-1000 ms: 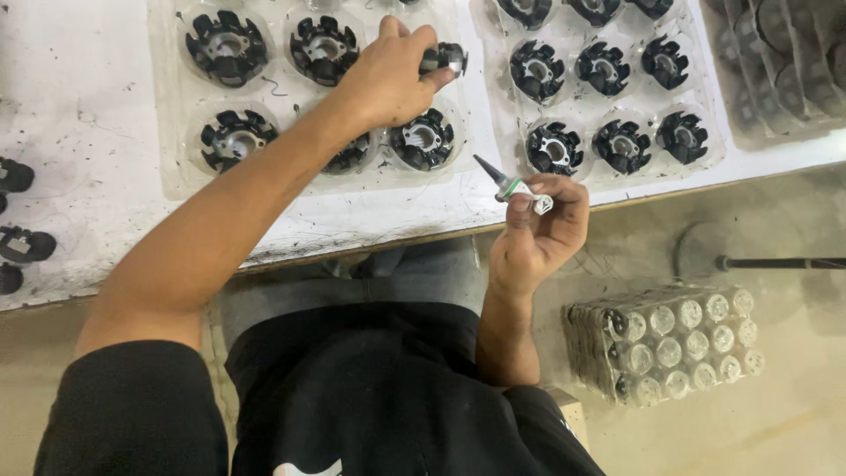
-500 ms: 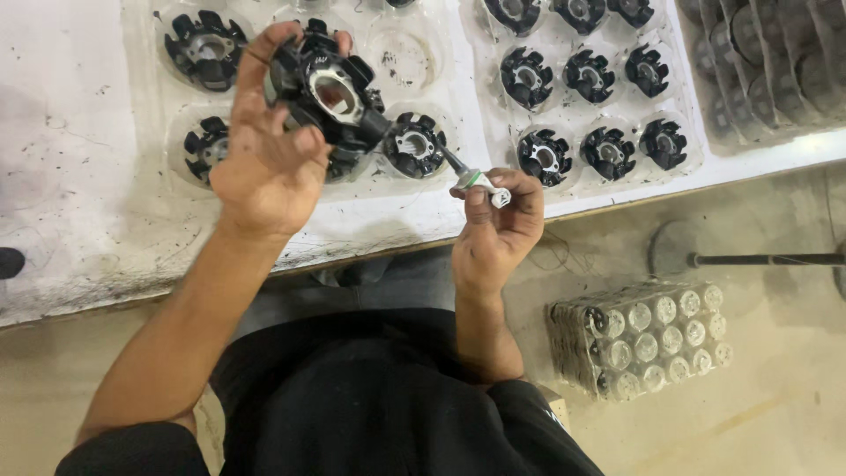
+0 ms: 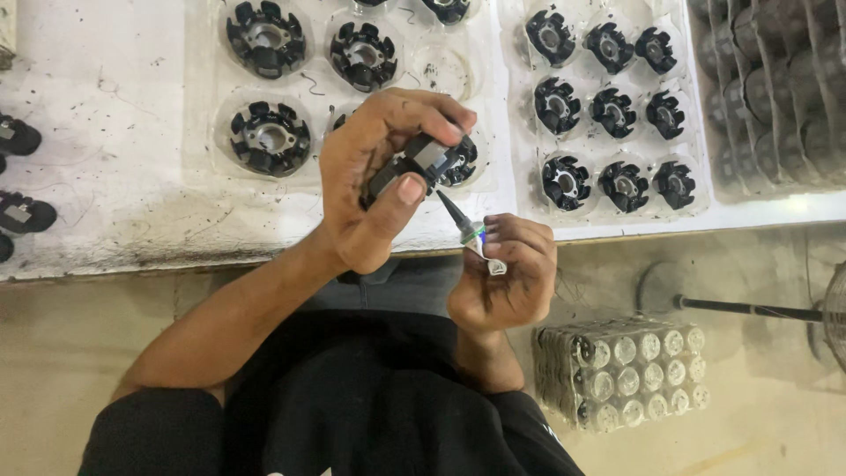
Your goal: The person holds a black plastic rotor-like component in one hand and a small glue tube in the other, squeezing adhesive onto the part. They rotate the part to reach different spots, place the finished part into a molded tray, pick up the next part, and briefly wipe the tube with a cloth before continuing with more parts.
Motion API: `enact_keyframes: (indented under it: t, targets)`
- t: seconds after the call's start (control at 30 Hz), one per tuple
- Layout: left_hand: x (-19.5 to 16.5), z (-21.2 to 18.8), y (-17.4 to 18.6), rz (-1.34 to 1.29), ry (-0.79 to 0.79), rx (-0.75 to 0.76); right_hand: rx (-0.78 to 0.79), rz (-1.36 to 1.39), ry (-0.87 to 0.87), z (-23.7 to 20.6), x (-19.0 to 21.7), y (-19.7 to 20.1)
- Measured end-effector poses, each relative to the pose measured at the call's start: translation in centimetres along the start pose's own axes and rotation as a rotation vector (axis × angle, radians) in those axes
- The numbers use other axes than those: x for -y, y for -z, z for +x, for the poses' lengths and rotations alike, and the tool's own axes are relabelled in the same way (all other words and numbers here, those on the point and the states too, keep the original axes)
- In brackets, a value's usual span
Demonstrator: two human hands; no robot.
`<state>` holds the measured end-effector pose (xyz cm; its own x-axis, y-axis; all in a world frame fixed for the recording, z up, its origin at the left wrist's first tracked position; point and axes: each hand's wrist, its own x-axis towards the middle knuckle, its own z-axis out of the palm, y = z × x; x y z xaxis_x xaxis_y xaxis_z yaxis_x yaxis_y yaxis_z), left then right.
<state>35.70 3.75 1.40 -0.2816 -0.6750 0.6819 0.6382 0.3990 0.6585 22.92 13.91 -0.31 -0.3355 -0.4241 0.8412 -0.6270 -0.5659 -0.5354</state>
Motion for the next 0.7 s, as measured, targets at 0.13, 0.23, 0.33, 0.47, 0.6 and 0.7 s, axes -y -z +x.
enact_keyframes:
  t: [0.13,0.23,0.33,0.47,0.6,0.7]
  targets:
    - [-0.5,0.4,0.1,-0.051,0.031,0.009,0.022,-0.034,0.024,0.1,0.4,-0.1]
    - [-0.6,0.4,0.2,-0.049,0.008,0.034,0.097,-0.055,0.013,0.2,0.7,0.1]
    - [-0.4,0.1,0.4,-0.024,0.024,0.038,0.152,-0.086,0.018,0.6,0.7,0.4]
    - [0.3,0.1,0.3,-0.04,0.035,0.011,0.134,-0.09,0.023,0.8,0.4,0.0]
    - [0.7,-0.1,0.3,-0.047,0.055,-0.022,0.137,-0.114,0.065,0.9,0.1,0.1]
    - [0.9,-0.1,0.4,-0.061,0.065,-0.034,0.148,-0.13,0.078,1.0,0.0,0.2]
